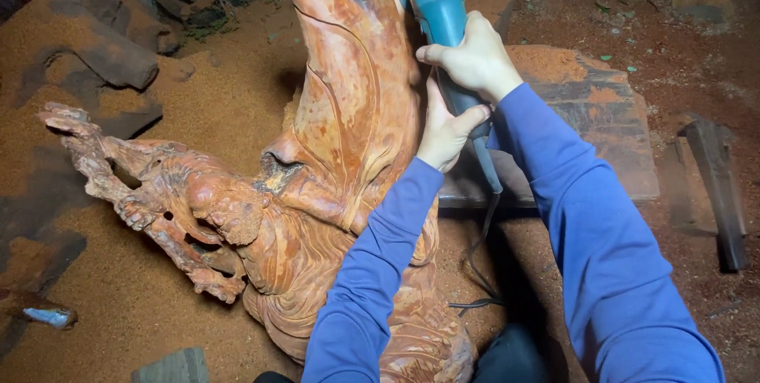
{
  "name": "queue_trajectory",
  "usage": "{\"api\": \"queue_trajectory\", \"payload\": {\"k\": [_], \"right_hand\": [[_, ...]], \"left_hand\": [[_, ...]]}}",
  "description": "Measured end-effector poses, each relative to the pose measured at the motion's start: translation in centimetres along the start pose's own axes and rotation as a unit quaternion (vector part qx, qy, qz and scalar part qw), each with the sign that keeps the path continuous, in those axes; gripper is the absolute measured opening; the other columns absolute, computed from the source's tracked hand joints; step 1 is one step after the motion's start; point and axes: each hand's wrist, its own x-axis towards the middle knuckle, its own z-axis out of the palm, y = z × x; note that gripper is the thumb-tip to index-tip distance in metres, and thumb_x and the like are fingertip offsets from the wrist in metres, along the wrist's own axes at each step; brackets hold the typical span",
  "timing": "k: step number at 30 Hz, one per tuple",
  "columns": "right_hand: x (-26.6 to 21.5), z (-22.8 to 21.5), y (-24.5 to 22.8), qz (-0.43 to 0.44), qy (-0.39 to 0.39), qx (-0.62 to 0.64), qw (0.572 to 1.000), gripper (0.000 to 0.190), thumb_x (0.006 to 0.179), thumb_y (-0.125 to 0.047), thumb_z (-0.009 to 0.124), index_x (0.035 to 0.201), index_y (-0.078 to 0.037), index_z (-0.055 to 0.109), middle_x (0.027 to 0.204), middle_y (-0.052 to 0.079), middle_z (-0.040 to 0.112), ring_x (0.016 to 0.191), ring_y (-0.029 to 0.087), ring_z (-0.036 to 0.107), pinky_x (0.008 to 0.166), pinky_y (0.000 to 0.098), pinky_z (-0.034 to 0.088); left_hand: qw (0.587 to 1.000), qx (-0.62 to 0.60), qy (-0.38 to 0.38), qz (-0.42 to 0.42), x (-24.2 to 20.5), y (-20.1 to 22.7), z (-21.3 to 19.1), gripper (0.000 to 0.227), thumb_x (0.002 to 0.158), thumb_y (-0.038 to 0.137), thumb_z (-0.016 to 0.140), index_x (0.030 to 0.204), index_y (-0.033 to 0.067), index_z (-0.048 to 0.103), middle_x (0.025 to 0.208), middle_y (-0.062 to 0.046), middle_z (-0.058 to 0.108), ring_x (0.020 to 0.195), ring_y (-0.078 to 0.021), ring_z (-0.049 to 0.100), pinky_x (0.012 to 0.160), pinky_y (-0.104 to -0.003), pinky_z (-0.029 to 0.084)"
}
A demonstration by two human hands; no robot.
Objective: Sanding a large, intricate wooden sculpture using an electric angle grinder with a sanding disc.
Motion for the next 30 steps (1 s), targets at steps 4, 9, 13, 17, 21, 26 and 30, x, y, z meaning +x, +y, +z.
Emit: {"api": "queue_trajectory", "payload": {"k": [4, 9, 13, 17, 21, 26, 30], "right_hand": [[0.0, -0.7, -1.8, -0.03, -0.019, -0.002, 0.999, 0.042, 0.077, -0.044, 0.084, 0.093, -0.013, 0.06, 0.089, 0.004, 0.067, 0.078, 0.019, 0.063, 0.07, 0.0371, 0.047], [0.6, -1.6, -3.6, -0.029, -0.046, -0.053, 0.997, 0.05, 0.081, -0.045, 0.084, 0.07, -0.016, 0.046, 0.073, 0.002, 0.057, 0.063, 0.017, 0.052, 0.061, 0.0378, 0.042], [1.9, -2.1, -2.4, -0.032, -0.025, -0.011, 0.999, 0.051, 0.083, -0.041, 0.086, 0.065, -0.018, 0.044, 0.07, -0.003, 0.051, 0.062, 0.011, 0.043, 0.059, 0.0339, 0.038], [1.3, -1.5, -2.3, -0.049, -0.036, 0.042, 0.997, 0.042, 0.085, -0.038, 0.083, 0.067, -0.018, 0.05, 0.075, -0.002, 0.062, 0.066, 0.01, 0.05, 0.063, 0.0302, 0.042], [0.0, -0.8, -2.8, -0.017, -0.029, 0.031, 0.999, 0.038, 0.082, -0.039, 0.082, 0.073, -0.018, 0.051, 0.074, 0.0, 0.059, 0.067, 0.015, 0.052, 0.065, 0.0339, 0.042], [0.8, -0.4, 0.2, -0.033, 0.0, 0.086, 0.996, 0.036, 0.082, -0.032, 0.083, 0.068, -0.019, 0.052, 0.071, -0.005, 0.055, 0.065, 0.008, 0.049, 0.062, 0.0293, 0.042], [-0.1, -0.2, 1.2, -0.03, 0.0, 0.147, 0.989, 0.031, 0.082, -0.028, 0.082, 0.069, -0.019, 0.055, 0.07, -0.006, 0.057, 0.065, 0.007, 0.05, 0.063, 0.0276, 0.043]], "left_hand": [[1.0, -0.004, 0.014, 0.018, 0.5, 1.0, 0.8, 0.104, 0.071, 0.006, 0.077, 0.157, 0.0136, 0.019, 0.153, -0.017, 0.043, 0.133, -0.0224, 0.051, 0.111, -0.038, 0.047], [0.996, -0.055, 0.068, -0.008, 1.5, 1.8, 2.3, 0.099, 0.07, 0.003, 0.074, 0.155, 0.0146, 0.023, 0.145, -0.019, 0.05, 0.123, -0.0217, 0.056, 0.105, -0.039, 0.05], [0.996, -0.023, 0.077, -0.041, 1.9, 3.6, 3.9, 0.103, 0.068, 0.004, 0.072, 0.157, 0.0117, 0.021, 0.148, -0.02, 0.048, 0.128, -0.0232, 0.053, 0.107, -0.038, 0.048], [0.994, 0.056, 0.09, -0.006, 1.5, 3.8, 3.4, 0.109, 0.064, 0.006, 0.072, 0.158, 0.009, 0.018, 0.147, -0.024, 0.047, 0.122, -0.0249, 0.056, 0.1, -0.037, 0.052], [0.997, 0.018, 0.072, -0.016, 0.9, 3.4, 2.0, 0.101, 0.068, -0.001, 0.068, 0.157, 0.0113, 0.021, 0.143, -0.022, 0.051, 0.117, -0.0232, 0.059, 0.096, -0.036, 0.054], [0.997, 0.028, 0.039, -0.067, 0.2, 4.1, 2.9, 0.095, 0.069, -0.001, 0.066, 0.153, 0.017, 0.025, 0.097, -0.022, 0.06, 0.061, -0.0216, 0.06, 0.046, -0.037, 0.052], [0.994, 0.059, 0.047, -0.085, -0.9, 3.7, 3.3, 0.094, 0.069, -0.002, 0.064, 0.151, 0.0184, 0.023, 0.083, -0.024, 0.059, 0.047, -0.0212, 0.058, 0.037, -0.036, 0.049]]}}
